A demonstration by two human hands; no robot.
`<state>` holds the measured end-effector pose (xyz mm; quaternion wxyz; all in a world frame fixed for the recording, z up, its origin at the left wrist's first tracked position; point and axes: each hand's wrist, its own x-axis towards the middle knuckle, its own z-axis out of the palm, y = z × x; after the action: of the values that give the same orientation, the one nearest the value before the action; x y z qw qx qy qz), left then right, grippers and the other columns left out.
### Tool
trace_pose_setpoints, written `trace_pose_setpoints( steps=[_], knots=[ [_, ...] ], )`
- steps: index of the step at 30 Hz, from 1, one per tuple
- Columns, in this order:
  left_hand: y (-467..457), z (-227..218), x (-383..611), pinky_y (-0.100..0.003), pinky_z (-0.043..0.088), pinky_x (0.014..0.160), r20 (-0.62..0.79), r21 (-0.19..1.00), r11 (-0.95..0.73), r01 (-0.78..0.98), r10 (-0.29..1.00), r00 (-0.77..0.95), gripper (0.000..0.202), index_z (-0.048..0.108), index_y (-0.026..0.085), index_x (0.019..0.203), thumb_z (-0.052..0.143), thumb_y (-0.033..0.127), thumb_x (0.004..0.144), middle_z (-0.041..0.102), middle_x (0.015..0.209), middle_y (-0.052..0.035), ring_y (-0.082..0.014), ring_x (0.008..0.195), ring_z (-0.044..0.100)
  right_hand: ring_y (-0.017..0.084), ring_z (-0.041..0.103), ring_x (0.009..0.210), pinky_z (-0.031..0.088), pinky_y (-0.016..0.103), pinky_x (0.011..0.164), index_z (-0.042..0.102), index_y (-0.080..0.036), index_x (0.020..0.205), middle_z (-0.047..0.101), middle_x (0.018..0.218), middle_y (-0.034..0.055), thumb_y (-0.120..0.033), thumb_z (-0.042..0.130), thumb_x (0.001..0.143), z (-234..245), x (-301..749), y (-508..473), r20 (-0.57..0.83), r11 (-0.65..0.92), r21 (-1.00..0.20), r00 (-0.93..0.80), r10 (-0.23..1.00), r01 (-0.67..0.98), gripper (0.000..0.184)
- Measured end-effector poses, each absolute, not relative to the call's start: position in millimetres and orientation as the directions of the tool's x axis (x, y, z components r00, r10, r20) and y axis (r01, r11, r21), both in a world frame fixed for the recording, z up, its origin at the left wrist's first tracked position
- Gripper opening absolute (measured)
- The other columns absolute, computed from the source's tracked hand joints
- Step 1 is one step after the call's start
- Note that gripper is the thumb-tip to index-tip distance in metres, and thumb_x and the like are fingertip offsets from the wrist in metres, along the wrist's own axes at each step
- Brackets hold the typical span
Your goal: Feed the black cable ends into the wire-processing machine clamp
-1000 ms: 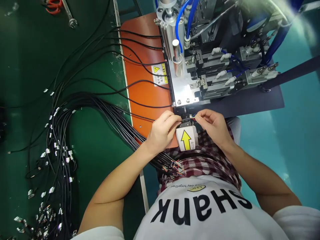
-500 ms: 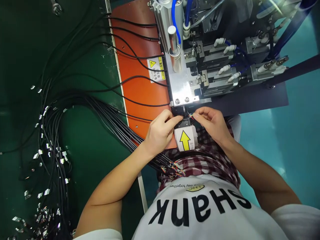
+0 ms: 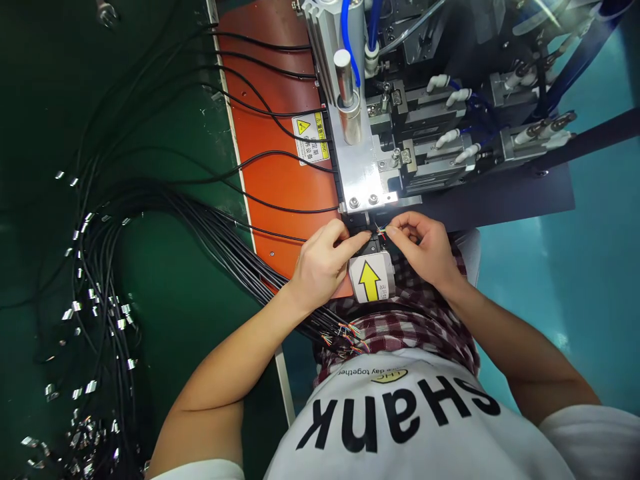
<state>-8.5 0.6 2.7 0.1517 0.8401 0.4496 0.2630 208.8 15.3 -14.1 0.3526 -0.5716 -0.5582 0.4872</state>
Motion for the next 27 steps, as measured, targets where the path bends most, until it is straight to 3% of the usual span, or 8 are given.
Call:
trace_pose_setpoints(
  steps=[4,7,14,21,27],
  knots=[
    [2.5,4.4,-6.7,-0.028,0.049,0.068,0.312,0.433,-0.582,0.689,0.813,0.491,0.036,0.07,0.017,0.117,0.036,0.021,0.104,0.057,0.086,-0.0071,-0.0157,0.078,0.055,0.013,0.055,0.064,0.041,0.029,0.063,0.065,-0.02,0.08,0.063,0.075,0.0008,-0.023,0.063,0.089,-6.9,205.9,13.9,-0.04,0.005,-0.876,-0.084,0.996,0.483,0.01],
    [2.9,5.9,-5.4,-0.029,0.049,0.069,0.276,0.415,-0.566,0.712,0.824,0.494,0.039,0.07,0.016,0.116,0.033,0.026,0.106,0.057,0.086,-0.0076,-0.0167,0.079,0.055,0.014,0.057,0.065,0.042,0.03,0.064,0.065,-0.02,0.08,0.064,0.076,0.0013,-0.022,0.063,0.089,-5.1,206.1,14.2,-0.029,0.023,-0.839,-0.086,0.996,0.544,0.009],
    [1.8,7.0,-5.2,-0.029,0.049,0.07,0.271,0.401,-0.561,0.725,0.828,0.491,0.041,0.069,0.016,0.117,0.031,0.027,0.106,0.058,0.087,-0.0076,-0.0166,0.08,0.055,0.012,0.055,0.06,0.045,0.03,0.063,0.069,-0.021,0.091,0.069,0.086,0.0022,-0.031,0.065,0.091,-2.9,210.4,14.1,-0.066,-0.02,-0.877,-0.08,0.995,0.481,0.011],
    [1.5,4.1,-5.9,-0.029,0.048,0.069,0.311,0.387,-0.587,0.711,0.809,0.499,0.039,0.07,0.016,0.116,0.033,0.025,0.106,0.058,0.088,-0.0079,-0.0168,0.08,0.055,0.012,0.049,0.06,0.044,0.03,0.065,0.063,-0.021,0.083,0.06,0.078,0.0005,-0.026,0.063,0.091,-10.3,195.1,9.8,0.033,0.044,-0.898,-0.033,0.999,0.438,0.01],
    [1.1,4.7,-6.2,-0.029,0.049,0.07,0.288,0.419,-0.565,0.711,0.825,0.487,0.04,0.07,0.017,0.116,0.033,0.027,0.106,0.057,0.088,-0.0078,-0.017,0.081,0.056,0.012,0.046,0.059,0.039,0.028,0.056,0.06,-0.022,0.085,0.058,0.078,0.001,-0.03,0.061,0.093,-19.5,194.1,6.8,-0.039,-0.03,-0.93,-0.015,0.999,0.367,0.012]
  ],
)
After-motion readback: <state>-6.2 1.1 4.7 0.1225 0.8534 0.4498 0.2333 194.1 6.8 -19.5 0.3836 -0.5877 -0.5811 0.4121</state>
